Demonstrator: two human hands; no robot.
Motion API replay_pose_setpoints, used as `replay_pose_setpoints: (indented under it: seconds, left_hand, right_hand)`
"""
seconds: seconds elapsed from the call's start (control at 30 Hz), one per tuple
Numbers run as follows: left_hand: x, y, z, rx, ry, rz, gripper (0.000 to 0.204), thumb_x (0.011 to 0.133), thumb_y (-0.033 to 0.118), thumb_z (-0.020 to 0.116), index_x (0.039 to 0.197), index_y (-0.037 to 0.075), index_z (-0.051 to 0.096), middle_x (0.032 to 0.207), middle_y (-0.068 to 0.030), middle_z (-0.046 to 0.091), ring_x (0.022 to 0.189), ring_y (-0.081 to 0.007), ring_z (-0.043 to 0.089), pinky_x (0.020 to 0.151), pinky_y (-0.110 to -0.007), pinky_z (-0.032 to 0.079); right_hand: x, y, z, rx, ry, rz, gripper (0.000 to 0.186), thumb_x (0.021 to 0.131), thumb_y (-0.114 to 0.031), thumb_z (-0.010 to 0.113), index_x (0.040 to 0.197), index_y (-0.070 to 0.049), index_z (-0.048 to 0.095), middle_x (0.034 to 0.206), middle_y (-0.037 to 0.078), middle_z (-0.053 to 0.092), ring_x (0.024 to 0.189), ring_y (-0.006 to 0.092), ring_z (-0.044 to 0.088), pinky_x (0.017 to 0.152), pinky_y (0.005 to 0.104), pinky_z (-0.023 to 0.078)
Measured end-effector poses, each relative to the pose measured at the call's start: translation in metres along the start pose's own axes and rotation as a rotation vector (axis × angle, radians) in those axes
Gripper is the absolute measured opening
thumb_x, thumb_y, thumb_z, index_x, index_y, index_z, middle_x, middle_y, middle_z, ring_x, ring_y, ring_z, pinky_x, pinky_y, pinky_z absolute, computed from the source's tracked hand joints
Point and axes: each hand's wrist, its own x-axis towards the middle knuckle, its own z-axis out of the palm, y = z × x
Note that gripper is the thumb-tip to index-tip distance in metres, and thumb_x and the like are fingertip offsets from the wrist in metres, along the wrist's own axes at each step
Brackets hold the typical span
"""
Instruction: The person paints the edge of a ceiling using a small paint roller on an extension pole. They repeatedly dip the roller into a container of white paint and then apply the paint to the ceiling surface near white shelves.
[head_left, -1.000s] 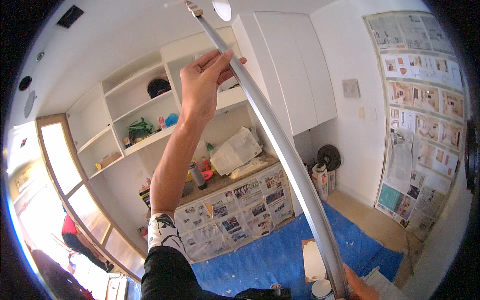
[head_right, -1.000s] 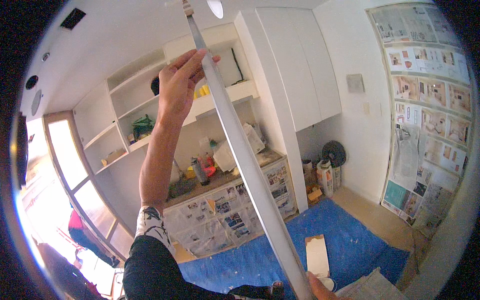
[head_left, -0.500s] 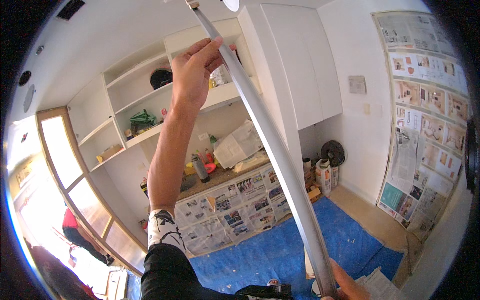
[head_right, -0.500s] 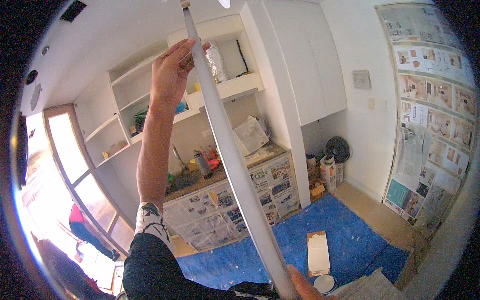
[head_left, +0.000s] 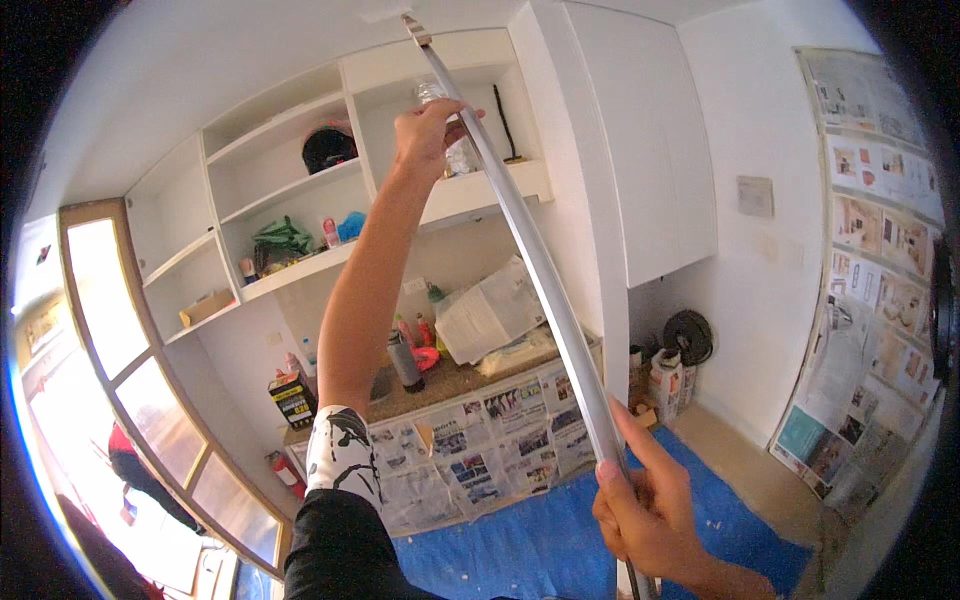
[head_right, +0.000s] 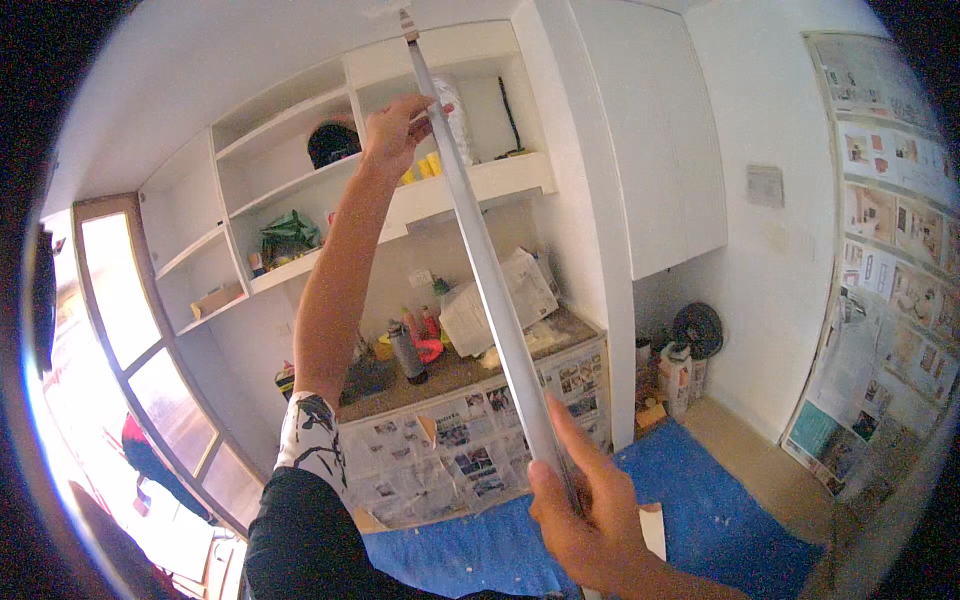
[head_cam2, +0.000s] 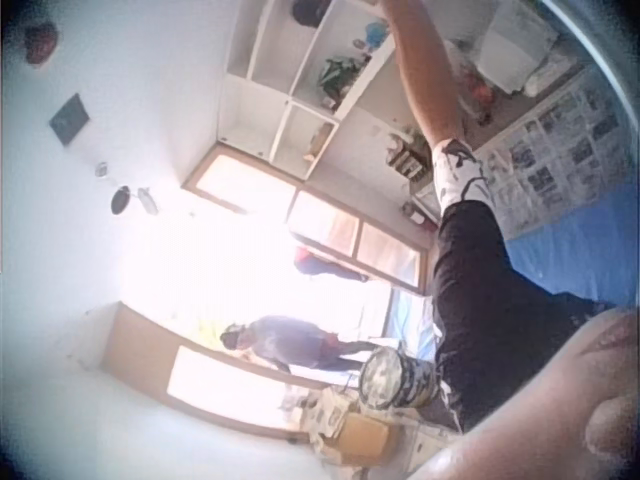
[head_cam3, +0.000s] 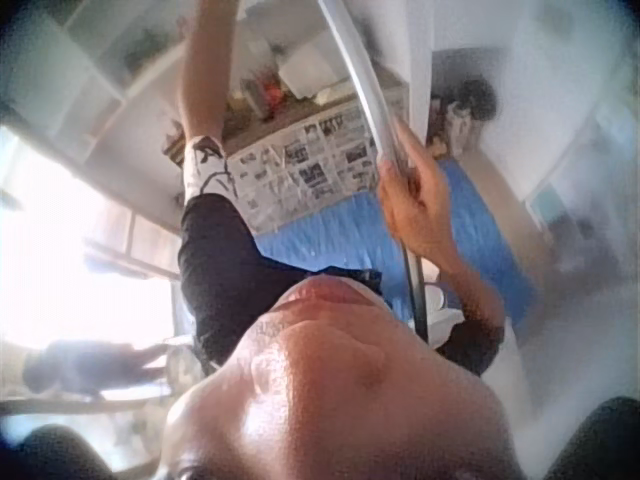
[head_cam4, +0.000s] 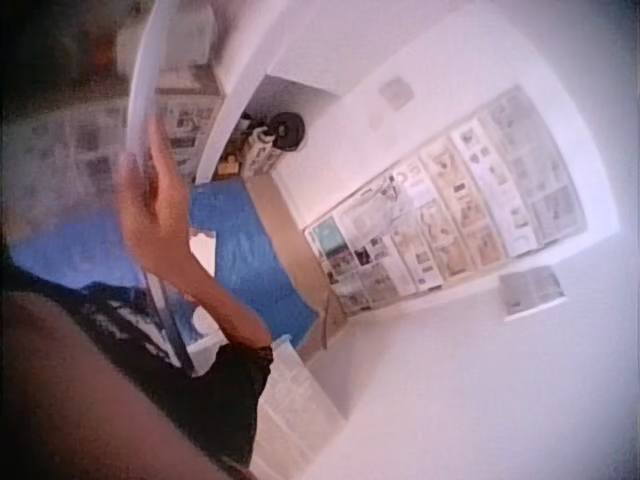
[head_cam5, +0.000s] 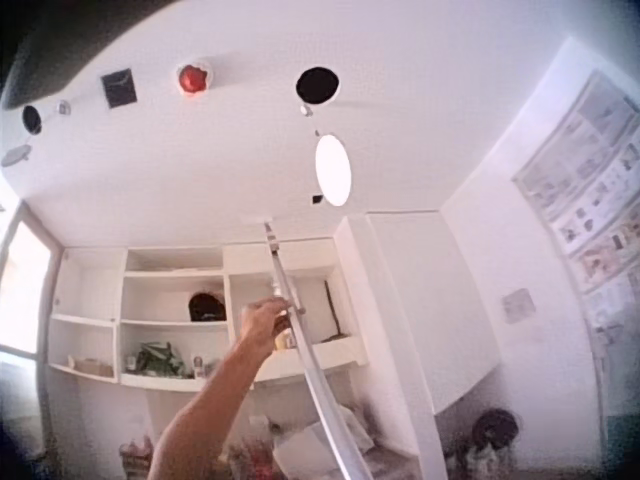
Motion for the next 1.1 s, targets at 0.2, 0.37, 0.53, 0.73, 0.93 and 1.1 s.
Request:
replay_pose_setpoints:
  seconds: [0.2,0.37,0.53,0.73,0.93,1.1]
  left_hand:
    - [0.067,-0.058,-0.05,0.085,0.077,-0.066,0.019,0.083,-0.001,0.056,0.096,-0.015,0.056,0.097,-0.0227,0.059,0.08,-0.0339,0.067,0.07,-0.035,0.059]
    - [0.102,-0.093,-0.079,0.136,0.076,-0.092,0.019,0.083,-0.003,0.056,0.096,-0.015,0.056,0.097,-0.0216,0.059,0.08,-0.0354,0.067,0.069,-0.036,0.059]
    - [0.13,-0.118,-0.091,0.151,0.096,-0.115,0.019,0.081,-0.003,0.059,0.095,-0.016,0.056,0.093,-0.0194,0.06,0.078,-0.0354,0.067,0.067,-0.037,0.06]
    - [0.122,-0.123,-0.084,0.07,0.057,-0.087,0.02,0.079,-0.008,0.056,0.094,-0.02,0.051,0.089,-0.0238,0.059,0.072,-0.0348,0.067,0.068,-0.038,0.061]
    - [0.034,-0.067,-0.051,0.094,-0.054,-0.024,0.038,0.083,0.001,0.061,0.111,-0.02,0.046,0.099,-0.0236,0.059,0.084,-0.0329,0.067,0.072,-0.037,0.059]
    - [-0.071,0.002,-0.028,0.057,-0.173,-0.044,0.042,0.086,0.01,0.062,0.115,-0.017,0.047,0.106,-0.0207,0.059,0.09,-0.0265,0.065,0.079,-0.032,0.055]
  right_hand:
    - [0.107,0.027,0.016,0.062,0.001,-0.051,0.054,0.094,-0.011,0.049,0.144,-0.007,0.028,0.06,-0.004,0.047,0.047,0.0016,0.041,0.04,0.02,0.033]
    - [0.157,0.045,0.02,0.031,0.019,0.003,0.053,0.096,-0.015,0.047,0.145,-0.011,0.025,0.055,-0.005,0.045,0.042,0.0025,0.039,0.036,0.0208,0.031]
    - [0.19,0.053,0.016,0.135,-0.021,-0.008,0.053,0.097,-0.015,0.045,0.146,-0.014,0.022,0.051,-0.003,0.04,0.034,0.0047,0.035,0.03,0.0235,0.029]
    - [0.189,0.06,0.002,0.178,-0.027,0.012,0.053,0.097,-0.015,0.045,0.145,-0.015,0.023,0.049,-0.002,0.039,0.034,0.0057,0.034,0.029,0.024,0.029]
    - [0.078,0.057,0.003,0.162,0.054,0.087,0.053,0.096,-0.013,0.045,0.145,-0.011,0.024,0.051,-0.001,0.04,0.035,0.0057,0.035,0.031,0.0232,0.032]
    - [-0.058,0.047,0.006,-0.013,0.057,0.122,0.055,0.096,-0.014,0.049,0.145,-0.012,0.025,0.055,-0.005,0.041,0.041,0.0038,0.036,0.037,0.0198,0.03]
